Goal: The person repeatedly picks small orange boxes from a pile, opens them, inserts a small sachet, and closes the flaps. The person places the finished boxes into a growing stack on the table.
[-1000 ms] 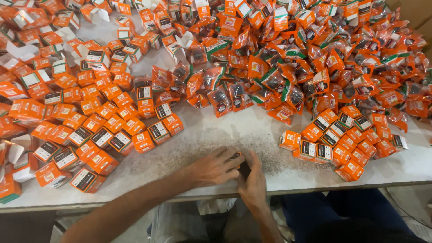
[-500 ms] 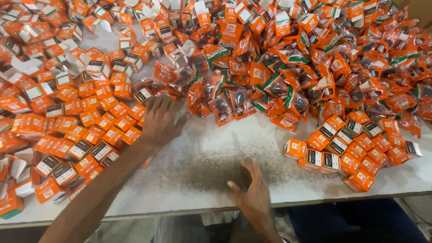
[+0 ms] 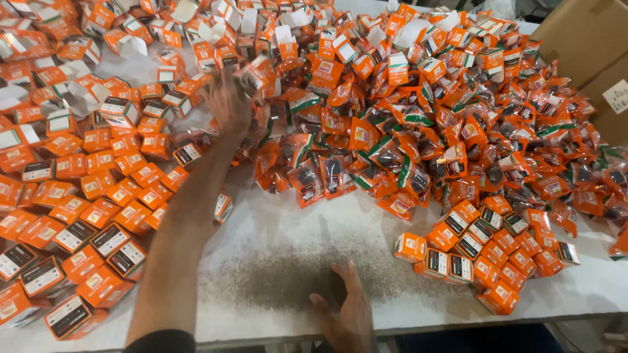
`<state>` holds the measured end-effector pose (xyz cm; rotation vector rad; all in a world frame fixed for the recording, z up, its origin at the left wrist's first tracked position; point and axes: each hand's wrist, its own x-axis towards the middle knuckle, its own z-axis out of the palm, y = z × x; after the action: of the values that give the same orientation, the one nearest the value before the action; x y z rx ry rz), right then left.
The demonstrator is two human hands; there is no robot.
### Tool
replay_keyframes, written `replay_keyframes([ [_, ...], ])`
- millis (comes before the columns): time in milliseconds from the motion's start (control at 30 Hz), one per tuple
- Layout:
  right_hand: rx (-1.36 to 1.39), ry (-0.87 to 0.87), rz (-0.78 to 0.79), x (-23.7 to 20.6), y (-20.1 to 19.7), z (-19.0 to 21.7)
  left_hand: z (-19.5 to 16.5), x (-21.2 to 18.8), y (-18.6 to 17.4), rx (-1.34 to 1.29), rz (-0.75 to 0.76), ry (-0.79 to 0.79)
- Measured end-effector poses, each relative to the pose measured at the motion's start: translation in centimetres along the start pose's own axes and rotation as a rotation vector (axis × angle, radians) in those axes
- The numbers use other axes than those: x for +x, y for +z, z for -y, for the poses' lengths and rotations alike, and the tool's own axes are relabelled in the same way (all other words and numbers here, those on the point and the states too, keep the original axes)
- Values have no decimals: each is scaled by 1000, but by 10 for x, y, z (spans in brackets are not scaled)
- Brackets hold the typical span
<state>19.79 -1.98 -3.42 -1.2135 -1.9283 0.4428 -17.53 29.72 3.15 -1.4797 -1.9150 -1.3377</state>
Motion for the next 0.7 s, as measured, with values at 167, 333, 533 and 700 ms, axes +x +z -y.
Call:
replay_keyframes([
  [167,105,-65,-29,-2,-2,-2,-76,-59,-105,-190,-57,827],
  [333,590,-36,53,-5,-8,-5,-153,-197,-183,-304,147,1522],
  [533,602,293,12,-6,-14,-5,-154,-199,-141,-457,190,1264],
  [700,384,120,2,-2,-12,6,-110,-137,-86,35,358,1105],
])
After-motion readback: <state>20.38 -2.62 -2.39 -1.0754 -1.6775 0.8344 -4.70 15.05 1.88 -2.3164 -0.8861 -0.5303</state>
